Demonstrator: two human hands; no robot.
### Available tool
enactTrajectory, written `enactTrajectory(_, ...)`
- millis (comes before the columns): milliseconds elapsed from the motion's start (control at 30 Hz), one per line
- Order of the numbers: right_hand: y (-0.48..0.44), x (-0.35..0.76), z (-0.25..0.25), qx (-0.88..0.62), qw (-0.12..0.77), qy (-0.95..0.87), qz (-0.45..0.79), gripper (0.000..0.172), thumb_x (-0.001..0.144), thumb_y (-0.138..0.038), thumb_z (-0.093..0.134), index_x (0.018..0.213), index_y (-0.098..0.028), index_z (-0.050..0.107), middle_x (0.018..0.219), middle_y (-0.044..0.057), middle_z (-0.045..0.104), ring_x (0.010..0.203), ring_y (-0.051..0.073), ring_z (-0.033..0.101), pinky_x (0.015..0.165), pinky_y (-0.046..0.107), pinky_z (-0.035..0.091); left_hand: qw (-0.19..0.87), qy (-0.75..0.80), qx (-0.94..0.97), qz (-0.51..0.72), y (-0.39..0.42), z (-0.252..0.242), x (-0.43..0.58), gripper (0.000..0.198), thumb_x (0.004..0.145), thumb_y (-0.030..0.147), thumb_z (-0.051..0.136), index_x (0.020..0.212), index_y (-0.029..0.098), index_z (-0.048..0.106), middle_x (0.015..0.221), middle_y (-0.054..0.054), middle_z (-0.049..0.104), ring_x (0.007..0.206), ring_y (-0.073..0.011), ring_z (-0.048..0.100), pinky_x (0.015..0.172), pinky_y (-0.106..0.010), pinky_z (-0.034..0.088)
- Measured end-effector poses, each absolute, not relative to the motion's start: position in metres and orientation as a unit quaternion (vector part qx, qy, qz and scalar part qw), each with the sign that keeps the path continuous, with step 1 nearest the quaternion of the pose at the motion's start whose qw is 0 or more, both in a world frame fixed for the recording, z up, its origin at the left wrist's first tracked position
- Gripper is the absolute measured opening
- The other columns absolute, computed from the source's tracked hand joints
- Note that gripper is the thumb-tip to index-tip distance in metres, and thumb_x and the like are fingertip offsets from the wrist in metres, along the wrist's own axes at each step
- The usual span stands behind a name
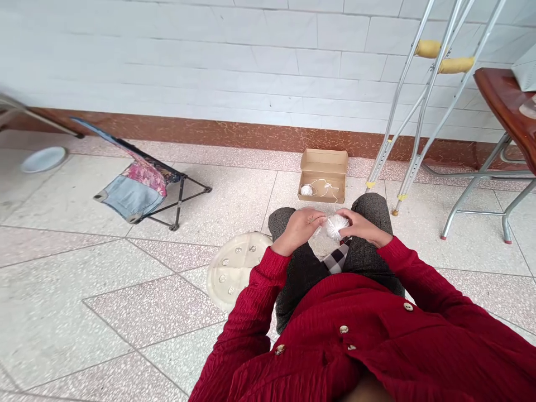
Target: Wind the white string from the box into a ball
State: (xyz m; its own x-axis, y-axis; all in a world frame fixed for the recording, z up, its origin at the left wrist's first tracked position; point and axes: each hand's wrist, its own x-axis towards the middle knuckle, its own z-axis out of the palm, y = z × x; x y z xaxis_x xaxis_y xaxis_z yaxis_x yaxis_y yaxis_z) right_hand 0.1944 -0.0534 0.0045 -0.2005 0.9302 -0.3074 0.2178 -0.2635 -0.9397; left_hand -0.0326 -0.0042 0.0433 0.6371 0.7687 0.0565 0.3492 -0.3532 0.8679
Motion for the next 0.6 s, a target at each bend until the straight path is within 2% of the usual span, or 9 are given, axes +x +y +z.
enactTrajectory(100,-0.068,0.19,0.017,-0.455,0.311,-0.424,0.719,0.054,0.062,-0.022,0.075,0.115,-0.023,0.064,0.098,-0.001,0.06,0.084,0.016,0.057,0.069,0.026,0.051,0.494,0.367,0.741,0.266,-0.003,0.034,-0.031,0.028,0.091,0.041,0.065,0.083,0.017,0.077,0.083,-0.004,0.074,0.078,-0.0174,0.064,0.076,-0.027,0.047)
enactTrajectory(267,-0.077,0.194,0.042,-0.409,0.358,-0.347,0.764,0.055,0.06,-0.011,0.079,0.112,-0.024,0.067,0.099,-0.001,0.065,0.087,0.015,0.062,0.072,0.024,0.054,0.545,0.41,0.666,0.303,-0.007,0.021,-0.025,0.033,0.088,0.045,0.066,0.076,0.017,0.077,0.08,-0.004,0.076,0.077,-0.018,0.065,0.078,-0.029,0.05)
enactTrajectory(367,-0.078,0.195,0.052,-0.374,0.365,-0.318,0.791,0.061,0.057,-0.01,0.081,0.115,-0.024,0.068,0.105,0.0,0.068,0.09,0.015,0.064,0.074,0.024,0.056,0.558,0.426,0.641,0.31,-0.008,0.011,-0.023,0.035,0.083,0.05,0.071,0.081,0.016,0.079,0.082,-0.005,0.078,0.077,-0.0194,0.066,0.076,-0.03,0.051)
enactTrajectory(467,-0.075,0.192,0.062,-0.355,0.392,-0.312,0.789,0.063,0.056,-0.013,0.083,0.115,-0.024,0.067,0.107,0.002,0.069,0.088,0.017,0.065,0.072,0.027,0.058,0.604,0.405,0.608,0.319,-0.013,0.002,-0.018,0.042,0.081,0.057,0.072,0.079,0.016,0.079,0.082,-0.006,0.078,0.08,-0.0219,0.069,0.081,-0.033,0.054)
enactTrajectory(600,-0.059,0.191,0.071,-0.414,0.47,-0.34,0.701,0.051,0.063,-0.029,0.082,0.11,-0.025,0.062,0.105,0.003,0.067,0.084,0.019,0.064,0.064,0.029,0.055,0.656,0.342,0.605,0.293,-0.032,0.0,-0.01,0.049,0.089,0.059,0.067,0.067,0.016,0.072,0.075,-0.006,0.075,0.08,-0.0205,0.07,0.088,-0.034,0.052)
